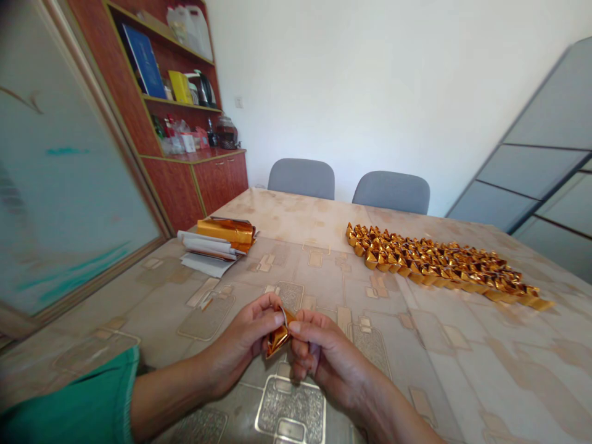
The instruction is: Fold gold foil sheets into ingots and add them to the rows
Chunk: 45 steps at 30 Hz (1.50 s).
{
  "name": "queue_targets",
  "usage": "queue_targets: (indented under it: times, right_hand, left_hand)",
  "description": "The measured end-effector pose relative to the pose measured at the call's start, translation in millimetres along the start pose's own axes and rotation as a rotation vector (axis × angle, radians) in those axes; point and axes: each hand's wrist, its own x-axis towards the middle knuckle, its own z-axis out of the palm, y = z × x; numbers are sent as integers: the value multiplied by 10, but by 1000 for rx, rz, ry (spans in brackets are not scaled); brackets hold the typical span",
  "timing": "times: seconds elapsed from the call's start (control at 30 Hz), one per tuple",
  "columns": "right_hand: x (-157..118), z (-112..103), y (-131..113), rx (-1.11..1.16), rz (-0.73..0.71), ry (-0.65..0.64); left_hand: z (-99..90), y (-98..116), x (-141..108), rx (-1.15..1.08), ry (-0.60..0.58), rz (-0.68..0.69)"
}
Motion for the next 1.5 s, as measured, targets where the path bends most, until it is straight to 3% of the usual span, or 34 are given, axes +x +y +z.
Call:
queue_targets:
  times: [0.27, 0.43, 0.53, 0.63, 0.7, 1.03, 1.3, 1.5]
  right_hand:
    - [-3, -4, -25, -13, 7, -40]
    - [4, -26, -8, -12, 22, -23]
    - [-1, -20, -22, 25, 21, -10]
    - [-10, -8, -37, 57, -67, 24]
    - [-13, -5, -36, 53, -106, 31]
    - [15, -27, 1, -29, -68, 11]
    - [21, -15, -19, 118, -213, 82]
    - [-2, 2, 24, -2, -253, -4]
  left_hand:
    - [-10, 20, 3, 21, -9, 7]
    - [-7, 15, 18, 104, 74, 39]
    - [-19, 27, 20, -47, -3, -17]
    - [-43, 53, 11, -261, -128, -96]
    - [-54, 71, 2, -285, -153, -109]
    - [-17, 69, -5, -79, -18, -57]
    - [-77, 86, 28, -614, -181, -257]
    - [-37, 82, -14, -608, -180, -184]
